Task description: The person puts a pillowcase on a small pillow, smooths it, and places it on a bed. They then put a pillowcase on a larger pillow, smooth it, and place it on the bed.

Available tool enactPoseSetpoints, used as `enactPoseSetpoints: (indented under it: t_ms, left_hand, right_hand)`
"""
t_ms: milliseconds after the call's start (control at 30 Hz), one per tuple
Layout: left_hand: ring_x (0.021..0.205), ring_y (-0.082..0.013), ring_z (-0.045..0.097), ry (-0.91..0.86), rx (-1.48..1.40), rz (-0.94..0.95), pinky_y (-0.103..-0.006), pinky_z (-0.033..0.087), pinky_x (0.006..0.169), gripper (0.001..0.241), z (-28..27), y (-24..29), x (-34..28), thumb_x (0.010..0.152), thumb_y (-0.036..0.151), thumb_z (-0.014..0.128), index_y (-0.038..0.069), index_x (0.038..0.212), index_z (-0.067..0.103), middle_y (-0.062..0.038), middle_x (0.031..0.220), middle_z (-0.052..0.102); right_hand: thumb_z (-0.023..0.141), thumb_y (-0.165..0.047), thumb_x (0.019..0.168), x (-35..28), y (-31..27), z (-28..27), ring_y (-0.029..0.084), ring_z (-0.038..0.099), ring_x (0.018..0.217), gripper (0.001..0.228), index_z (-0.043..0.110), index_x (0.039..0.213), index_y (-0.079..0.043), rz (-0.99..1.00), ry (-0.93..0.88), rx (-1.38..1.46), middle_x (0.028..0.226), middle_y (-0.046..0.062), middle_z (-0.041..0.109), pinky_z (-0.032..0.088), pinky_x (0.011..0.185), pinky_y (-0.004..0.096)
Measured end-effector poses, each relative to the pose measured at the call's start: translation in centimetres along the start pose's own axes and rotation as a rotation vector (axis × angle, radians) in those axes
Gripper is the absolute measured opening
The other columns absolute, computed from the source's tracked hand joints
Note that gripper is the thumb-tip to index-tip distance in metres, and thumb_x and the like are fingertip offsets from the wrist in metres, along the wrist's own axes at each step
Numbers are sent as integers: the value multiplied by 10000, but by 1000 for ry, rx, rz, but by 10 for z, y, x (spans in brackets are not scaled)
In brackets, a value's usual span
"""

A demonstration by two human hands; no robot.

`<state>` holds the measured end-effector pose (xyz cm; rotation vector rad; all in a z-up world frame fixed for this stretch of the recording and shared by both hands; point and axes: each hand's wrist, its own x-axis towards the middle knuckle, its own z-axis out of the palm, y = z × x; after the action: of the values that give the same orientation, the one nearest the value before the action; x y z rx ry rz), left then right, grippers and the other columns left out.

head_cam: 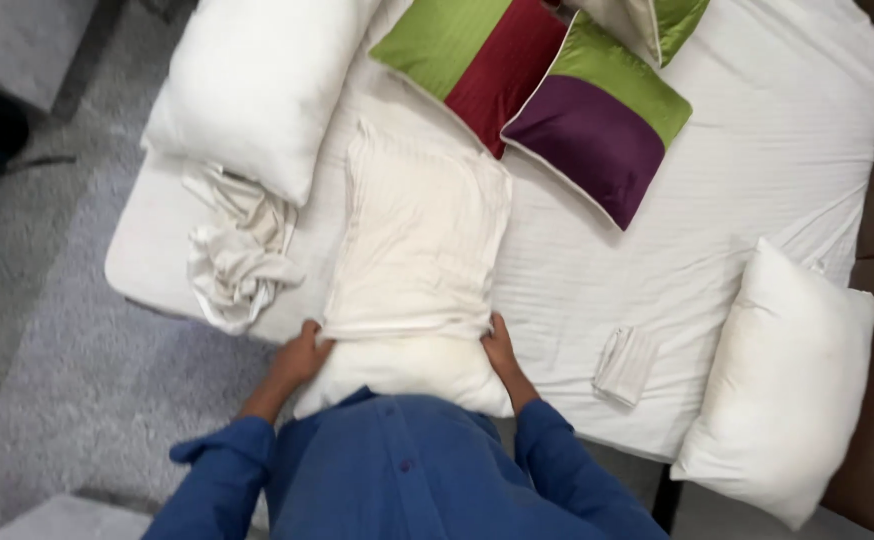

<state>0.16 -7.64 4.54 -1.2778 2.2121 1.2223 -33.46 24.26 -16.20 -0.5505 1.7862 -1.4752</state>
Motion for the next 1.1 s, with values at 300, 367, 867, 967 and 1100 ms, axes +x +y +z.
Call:
enactPoseSetpoints:
  t_ms: [300,367,867,967,1100]
  left_hand:
    - [1015,-446,674,96,33,-112,-546,520,871,393,15,-9,-32,945,401,534,103,1161,671,-223,1068,723]
    - [1030,-447,661,94,2,-138,-545,514,878,407,37,-29,-28,932,409,541,117,1173,688,-216,1084,715]
    - [1046,-362,705,75,-456,-34,-443,526,911,375,78,-118,22,991,289,520,107,1310,594,-234,1102,724]
    - [1165,-336,619,-24,-681,-86,-402,466,1000,431,68,-119,29,1030,337,502,53,1351,539,-231,1225,678]
    - [1172,-278,554,-77,-782,-53,-383,417,1019,533,39,-91,59,1009,348,490,35,1437,440,-179,1295,602]
  right_hand:
    - [455,-73,1004,-35,-142,20,183,645,983,308,588,1268,13,221,76,325,1137,130,688,540,884,309]
    - [451,-105,1026,-45,-161,18,161,655,968,263,567,1245,-14,304,69,324,1118,116,688,548,870,304]
    - [664,-215,1008,-106,-253,61,196,592,1234,578,461,1528,-61,367,-20,-4,1430,141,586,511,1011,333]
    - [736,-388,861,-113,-265,89,275,535,1341,897,274,1595,-159,515,-34,-196,1510,141,460,499,1076,403]
    - [862,-435,806,-112,-246,116,324,435,1409,1047,289,1611,-89,338,119,-299,1533,229,407,401,1149,426]
